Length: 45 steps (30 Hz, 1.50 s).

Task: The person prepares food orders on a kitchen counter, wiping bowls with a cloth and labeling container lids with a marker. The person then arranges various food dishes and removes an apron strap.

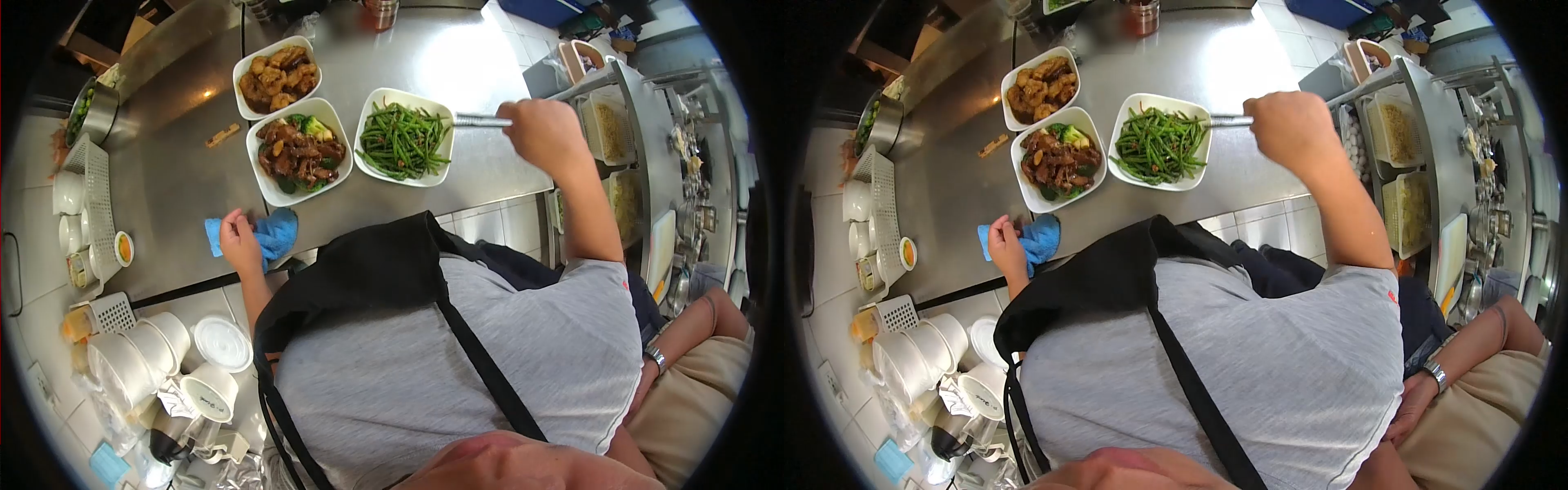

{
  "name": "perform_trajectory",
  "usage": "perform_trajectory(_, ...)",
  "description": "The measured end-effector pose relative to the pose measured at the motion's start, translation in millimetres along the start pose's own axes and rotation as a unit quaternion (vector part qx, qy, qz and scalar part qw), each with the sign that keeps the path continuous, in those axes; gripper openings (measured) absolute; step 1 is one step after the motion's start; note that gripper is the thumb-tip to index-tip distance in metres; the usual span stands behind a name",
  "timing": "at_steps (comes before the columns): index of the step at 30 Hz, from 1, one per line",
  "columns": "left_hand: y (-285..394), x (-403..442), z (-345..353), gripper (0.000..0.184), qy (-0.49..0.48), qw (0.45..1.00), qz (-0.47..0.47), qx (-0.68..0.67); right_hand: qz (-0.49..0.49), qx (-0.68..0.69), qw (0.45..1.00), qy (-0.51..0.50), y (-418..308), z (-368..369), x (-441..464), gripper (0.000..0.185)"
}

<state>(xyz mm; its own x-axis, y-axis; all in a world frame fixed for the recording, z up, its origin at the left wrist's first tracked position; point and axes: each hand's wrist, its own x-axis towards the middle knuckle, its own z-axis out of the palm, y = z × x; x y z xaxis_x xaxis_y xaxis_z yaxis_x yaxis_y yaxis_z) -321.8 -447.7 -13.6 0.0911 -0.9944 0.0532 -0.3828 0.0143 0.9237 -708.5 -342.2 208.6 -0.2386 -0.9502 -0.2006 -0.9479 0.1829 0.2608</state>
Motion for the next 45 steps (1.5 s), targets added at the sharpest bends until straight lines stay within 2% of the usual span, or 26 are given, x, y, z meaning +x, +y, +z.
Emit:
perform_trajectory(2,-0.5,1.0,1.0,0.014,0.003,1.0,0.0,-0.02,0.036,0.022,0.997,0.069,19.4,-0.4,18.5,0.018)
perform_trajectory(4,0.8,1.2,-1.9,0.013,0.001,0.999,-0.014,-0.05,0.088,0.028,0.978,0.188,38.4,5.2,55.0,0.027)
perform_trajectory(5,11.8,-0.4,-3.4,0.013,0.015,0.996,-0.051,-0.073,0.108,0.036,0.97,0.214,50.2,10.2,78.3,0.028)
perform_trajectory(6,17.5,-0.9,-5.1,0.014,0.024,0.995,-0.045,-0.081,0.127,0.045,0.962,0.239,62.8,15.5,103.7,0.029)
perform_trajectory(11,35.8,-12.3,-14.8,0.016,0.079,0.992,-0.01,-0.099,0.225,0.088,0.953,0.183,103.7,37.2,223.1,0.029)
perform_trajectory(14,63.6,-24.3,-6.8,0.022,0.006,0.983,-0.142,-0.116,0.208,0.062,0.969,0.122,108.7,46.6,269.9,0.03)
perform_trajectory(17,83.5,-36.7,13.0,0.03,-0.111,0.942,-0.289,-0.133,0.193,0.039,0.98,0.028,108.1,55.4,305.4,0.032)
perform_trajectory(20,79.8,-24.0,18.9,0.036,-0.073,0.966,-0.232,-0.084,0.202,0.049,0.976,0.061,108.8,65.0,327.6,0.032)
perform_trajectory(22,78.7,1.7,13.9,0.035,-0.018,0.976,-0.2,-0.079,0.179,0.022,0.976,0.122,100.8,53.1,322.8,0.031)
perform_trajectory(23,67.1,18.2,10.0,0.033,-0.008,0.987,-0.162,-0.016,0.172,0.008,0.974,0.15,97.9,49.7,317.1,0.031)
perform_trajectory(25,43.3,53.8,8.2,0.032,0.014,0.996,-0.01,0.093,0.1,0.068,0.978,0.17,79.3,41.6,303.6,0.03)
perform_trajectory(26,48.6,67.9,10.2,0.032,0.003,0.99,0.003,0.139,0.067,0.095,0.977,0.178,67.2,38.8,292.8,0.029)
perform_trajectory(27,55.6,80.3,14.3,0.032,-0.009,0.983,0.018,0.184,-0.064,0.15,0.979,0.126,52.2,38.4,273.2,0.028)
perform_trajectory(28,56.2,90.8,21.9,0.033,-0.013,0.97,0.05,0.236,-0.192,0.202,0.958,0.072,35.2,40.2,251.9,0.027)
perform_trajectory(29,57.0,100.6,29.3,0.033,-0.015,0.954,0.084,0.287,-0.285,0.271,0.919,-0.012,19.4,49.1,238.4,0.026)
perform_trajectory(30,58.4,108.1,35.6,0.034,-0.014,0.934,0.118,0.336,-0.335,0.31,0.886,-0.078,7.2,74.7,234.9,0.032)
perform_trajectory(32,54.8,117.1,49.5,0.036,-0.027,0.91,0.105,0.4,-0.348,0.294,0.875,-0.165,-17.0,82.5,208.3,0.038)
perform_trajectory(34,50.3,120.8,58.6,0.036,-0.035,0.887,0.101,0.449,-0.266,0.334,0.838,-0.339,-28.6,84.7,192.5,0.04)
perform_trajectory(36,47.7,119.4,61.8,0.034,-0.043,0.869,0.104,0.482,-0.254,0.327,0.85,-0.326,-25.9,109.6,182.5,0.038)
perform_trajectory(39,50.4,124.2,56.4,0.024,-0.075,0.872,0.068,0.479,-0.145,0.367,0.822,-0.411,-16.1,94.7,166.2,0.037)
perform_trajectory(40,50.2,123.5,54.7,0.022,-0.081,0.869,0.061,0.484,-0.145,0.382,0.822,-0.397,-13.6,97.9,163.9,0.035)
perform_trajectory(42,36.0,127.8,48.5,0.02,-0.048,0.897,0.069,0.435,-0.145,0.41,0.823,-0.366,-6.2,111.1,161.2,0.033)
perform_trajectory(43,28.5,130.0,44.0,0.019,-0.031,0.909,0.073,0.409,-0.233,0.394,0.861,-0.222,0.5,131.5,163.4,0.029)
perform_trajectory(45,21.7,127.8,31.3,0.016,-0.009,0.97,0.026,0.243,-0.219,0.396,0.875,-0.172,13.8,131.5,164.5,0.028)
